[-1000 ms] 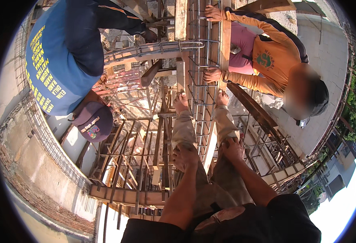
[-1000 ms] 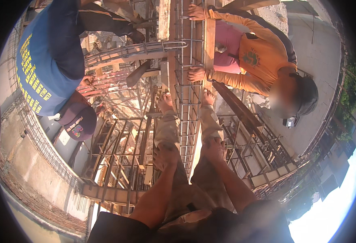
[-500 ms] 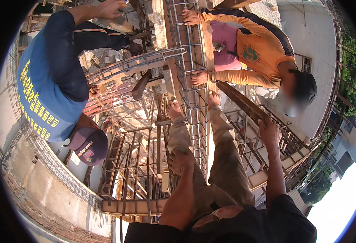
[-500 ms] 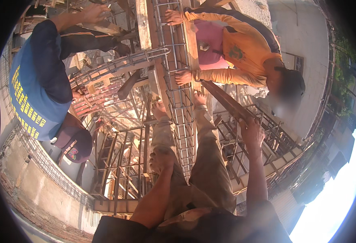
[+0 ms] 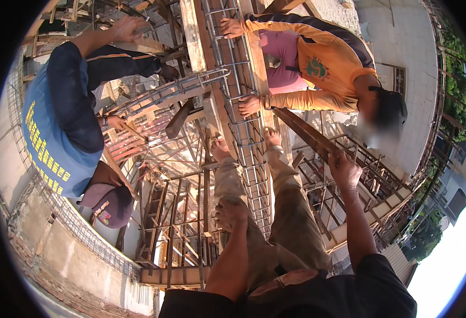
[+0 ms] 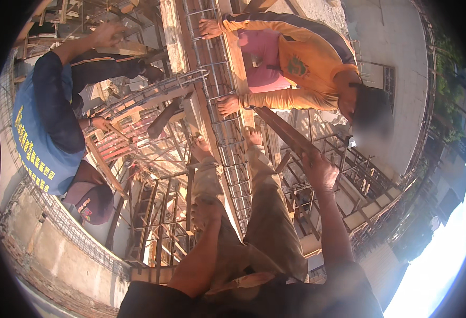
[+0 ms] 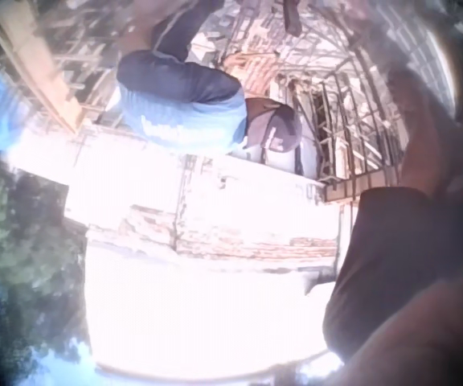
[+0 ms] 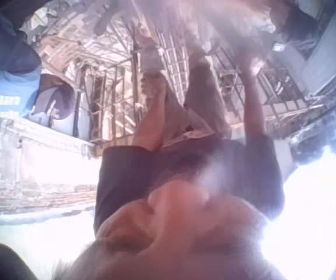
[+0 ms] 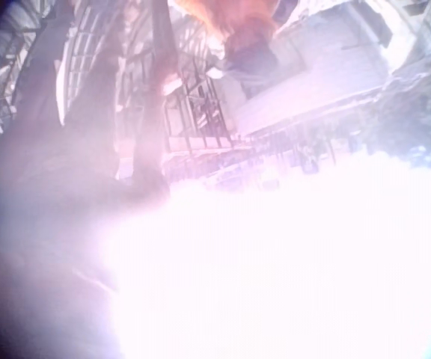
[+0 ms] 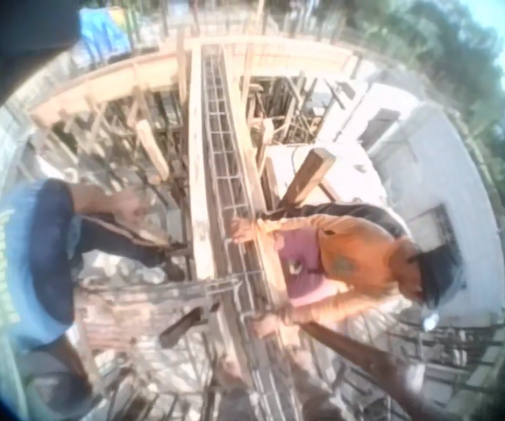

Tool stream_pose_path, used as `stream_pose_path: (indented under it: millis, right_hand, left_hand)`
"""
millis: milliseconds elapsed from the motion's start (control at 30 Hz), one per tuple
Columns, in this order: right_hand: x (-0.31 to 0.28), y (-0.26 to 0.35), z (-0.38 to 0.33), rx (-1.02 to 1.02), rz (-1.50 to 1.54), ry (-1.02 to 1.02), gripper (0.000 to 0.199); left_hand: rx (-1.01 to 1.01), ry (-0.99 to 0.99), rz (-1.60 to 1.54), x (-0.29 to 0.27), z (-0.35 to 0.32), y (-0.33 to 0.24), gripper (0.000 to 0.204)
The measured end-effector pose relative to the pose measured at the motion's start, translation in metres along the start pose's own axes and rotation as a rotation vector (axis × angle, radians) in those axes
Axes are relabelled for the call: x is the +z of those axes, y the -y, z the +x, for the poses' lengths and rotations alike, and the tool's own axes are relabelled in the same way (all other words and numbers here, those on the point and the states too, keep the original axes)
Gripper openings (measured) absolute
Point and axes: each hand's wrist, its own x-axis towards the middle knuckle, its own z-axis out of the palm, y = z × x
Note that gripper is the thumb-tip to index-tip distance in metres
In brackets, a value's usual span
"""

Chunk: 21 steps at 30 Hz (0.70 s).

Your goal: The person, along with other workers, aligns a rebar cage within wooden formwork, uses a hammer to secure wooden supports, and ties the rebar with wire while standing on the structure.

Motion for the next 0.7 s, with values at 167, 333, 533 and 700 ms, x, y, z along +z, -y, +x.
stream_pose_path:
  millis: [167, 333, 533, 700]
  right_hand:
    - [-0.002, -0.003, 0.001, 0.009, -0.003, 0.057, 0.020]
    - [0.007, -0.011, -0.002, 0.022, 0.039, 0.136, 0.019]
    - [0.029, -0.023, -0.003, -0.020, 0.037, 0.128, 0.018]
    - [0.041, -0.010, -0.008, -0.029, 0.106, 0.149, 0.018]
  left_hand:
    - [-0.039, -0.022, -0.048, -0.002, -0.022, -0.022, 0.062]
    - [-0.036, -0.115, -0.048, 0.017, -0.039, -0.038, 0.064]
    - [-0.046, -0.077, -0.047, 0.008, -0.057, -0.052, 0.064]
    - [-0.009, -0.055, -0.095, 0.017, -0.065, -0.031, 0.071]
